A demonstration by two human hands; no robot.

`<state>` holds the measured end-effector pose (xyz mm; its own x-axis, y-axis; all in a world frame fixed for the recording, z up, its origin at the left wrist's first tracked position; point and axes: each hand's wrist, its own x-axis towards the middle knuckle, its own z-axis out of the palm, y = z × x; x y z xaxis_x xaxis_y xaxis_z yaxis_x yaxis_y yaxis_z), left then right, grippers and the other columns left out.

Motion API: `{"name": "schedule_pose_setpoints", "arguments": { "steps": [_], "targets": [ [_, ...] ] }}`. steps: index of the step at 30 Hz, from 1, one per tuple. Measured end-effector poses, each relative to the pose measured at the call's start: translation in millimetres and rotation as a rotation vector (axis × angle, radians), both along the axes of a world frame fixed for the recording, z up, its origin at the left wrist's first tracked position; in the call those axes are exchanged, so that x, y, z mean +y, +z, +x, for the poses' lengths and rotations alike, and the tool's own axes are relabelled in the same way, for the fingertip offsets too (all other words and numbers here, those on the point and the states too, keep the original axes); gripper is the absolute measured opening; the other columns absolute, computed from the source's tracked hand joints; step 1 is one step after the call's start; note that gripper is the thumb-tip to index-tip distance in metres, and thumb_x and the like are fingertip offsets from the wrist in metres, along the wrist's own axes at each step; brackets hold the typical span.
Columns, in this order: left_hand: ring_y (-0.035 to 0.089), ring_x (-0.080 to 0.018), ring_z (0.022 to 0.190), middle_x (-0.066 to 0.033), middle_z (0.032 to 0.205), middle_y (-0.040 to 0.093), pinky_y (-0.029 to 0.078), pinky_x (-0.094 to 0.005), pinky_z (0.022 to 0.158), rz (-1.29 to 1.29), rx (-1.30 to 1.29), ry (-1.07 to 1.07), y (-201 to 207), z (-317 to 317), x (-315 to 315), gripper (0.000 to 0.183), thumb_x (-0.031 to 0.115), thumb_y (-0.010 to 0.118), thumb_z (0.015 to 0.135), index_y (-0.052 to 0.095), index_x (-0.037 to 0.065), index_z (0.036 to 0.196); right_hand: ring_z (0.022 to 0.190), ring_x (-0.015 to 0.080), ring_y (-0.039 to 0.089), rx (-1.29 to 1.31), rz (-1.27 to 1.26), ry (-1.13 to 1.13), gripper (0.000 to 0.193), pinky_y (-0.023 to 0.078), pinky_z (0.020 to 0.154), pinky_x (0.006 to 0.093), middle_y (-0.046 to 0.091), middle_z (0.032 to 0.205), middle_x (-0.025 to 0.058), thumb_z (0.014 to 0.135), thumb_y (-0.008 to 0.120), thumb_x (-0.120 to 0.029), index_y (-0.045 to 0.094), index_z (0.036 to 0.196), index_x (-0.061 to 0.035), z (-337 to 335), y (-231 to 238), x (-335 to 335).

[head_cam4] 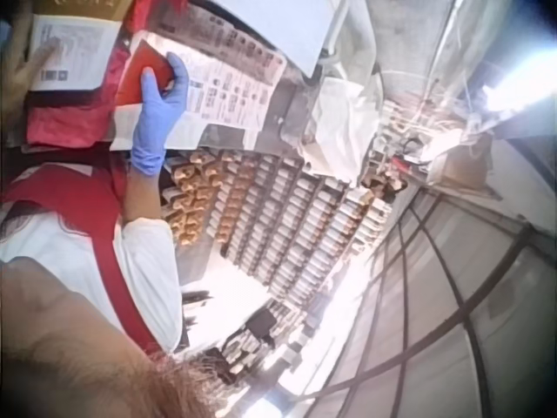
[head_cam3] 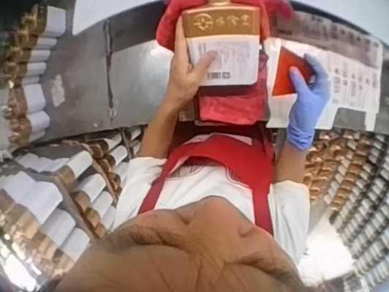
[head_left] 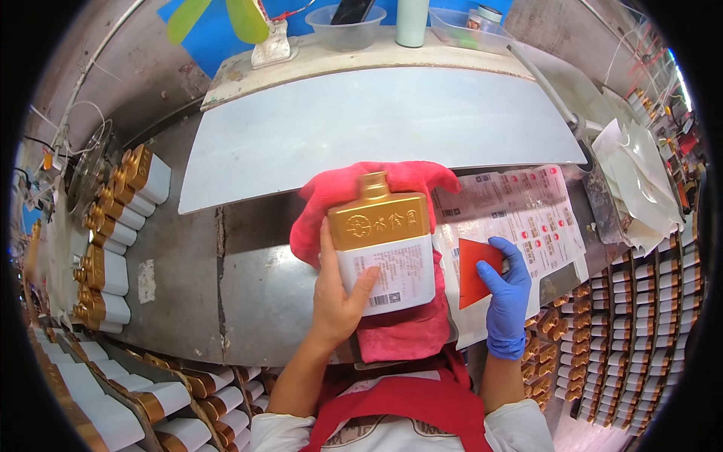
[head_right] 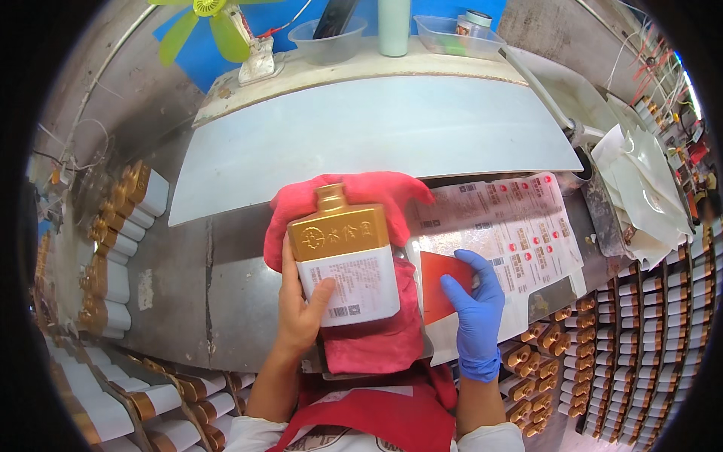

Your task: The person applies adhesive labels to the sides of gold and white bottles. They pick a label from a sheet, align it on the bottle, and smooth it down with a red cloth. The person repeats this process for multiple bottles, handling them one at a time.

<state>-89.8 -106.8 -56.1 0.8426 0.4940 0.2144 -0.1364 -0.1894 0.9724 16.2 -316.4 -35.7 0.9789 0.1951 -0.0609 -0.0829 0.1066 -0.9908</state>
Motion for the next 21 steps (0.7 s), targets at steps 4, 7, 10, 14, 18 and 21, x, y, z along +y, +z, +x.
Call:
{"name": "schedule_pose_setpoints", "arguments": {
  "steps": [4, 7, 10, 14, 18, 21],
  "targets": [
    [0.051, -0.0262, 0.116, -0.0215, 0.130, 0.048, 0.037, -0.0339, 0.100, 0.058, -0.006, 0.001, -6, -4, 3, 0.074, 0.015, 0.051, 0.093, 0.004, -0.005, 0.147, 0.110, 0.0147, 0.050, 0.018, 0.025, 0.014, 0.041, 0.039, 0.096, 0.0269, 0.056, 0.117, 0.0066, 0.077, 0.067, 0.003, 0.057, 0.117, 0.0009, 1, -1, -7],
    [0.045, -0.0262, 0.124, -0.0208, 0.139, 0.040, 0.033, -0.0336, 0.104, 0.049, 0.034, -0.014, 0, -9, 4, 0.068, 0.017, 0.043, 0.096, 0.005, -0.005, 0.147, 0.109, 0.0143, 0.050, 0.010, 0.015, 0.009, 0.042, 0.039, 0.095, 0.0268, 0.055, 0.117, 0.0063, 0.077, 0.066, 0.002, 0.057, 0.118, 0.0011, 5, -7, -14],
    [0.043, -0.0175, 0.124, -0.0120, 0.142, 0.038, 0.033, -0.0261, 0.102, 0.020, -0.005, 0.012, 1, -10, 6, 0.059, 0.027, 0.029, 0.100, 0.011, -0.003, 0.148, 0.108, 0.0139, 0.050, 0.005, 0.022, 0.013, 0.042, 0.040, 0.094, 0.0260, 0.055, 0.116, 0.0061, 0.078, 0.065, 0.001, 0.057, 0.119, 0.0006, 7, -12, -20],
    [0.030, -0.0247, 0.137, -0.0134, 0.152, 0.021, 0.026, -0.0391, 0.111, -0.468, -0.100, -0.073, -12, -16, 12, 0.066, 0.044, 0.018, 0.102, 0.008, -0.003, 0.148, 0.109, 0.0136, 0.050, 0.044, 0.007, 0.022, 0.047, 0.041, 0.096, 0.0269, 0.053, 0.122, 0.0056, 0.080, 0.060, 0.001, 0.053, 0.126, -0.0001, 9, -9, -30],
    [0.031, -0.0249, 0.136, -0.0128, 0.151, 0.025, 0.023, -0.0377, 0.111, -0.224, 0.002, 0.064, -5, -15, 4, 0.097, 0.074, 0.012, 0.088, 0.011, -0.002, 0.148, 0.115, 0.0169, 0.051, 0.030, -0.001, 0.072, 0.058, 0.042, 0.099, 0.0284, 0.047, 0.132, 0.0096, 0.078, 0.055, 0.004, 0.044, 0.135, 0.0007, 9, -17, -34],
    [0.027, -0.0256, 0.137, -0.0185, 0.151, 0.023, 0.022, -0.0360, 0.111, -0.116, -0.163, -0.046, -6, -14, 2, 0.087, 0.062, 0.018, 0.095, 0.009, -0.008, 0.146, 0.115, 0.0169, 0.051, 0.021, -0.001, 0.064, 0.057, 0.042, 0.099, 0.0282, 0.047, 0.132, 0.0099, 0.078, 0.055, 0.005, 0.045, 0.134, 0.0008, 6, -13, -31]
  ]
}}
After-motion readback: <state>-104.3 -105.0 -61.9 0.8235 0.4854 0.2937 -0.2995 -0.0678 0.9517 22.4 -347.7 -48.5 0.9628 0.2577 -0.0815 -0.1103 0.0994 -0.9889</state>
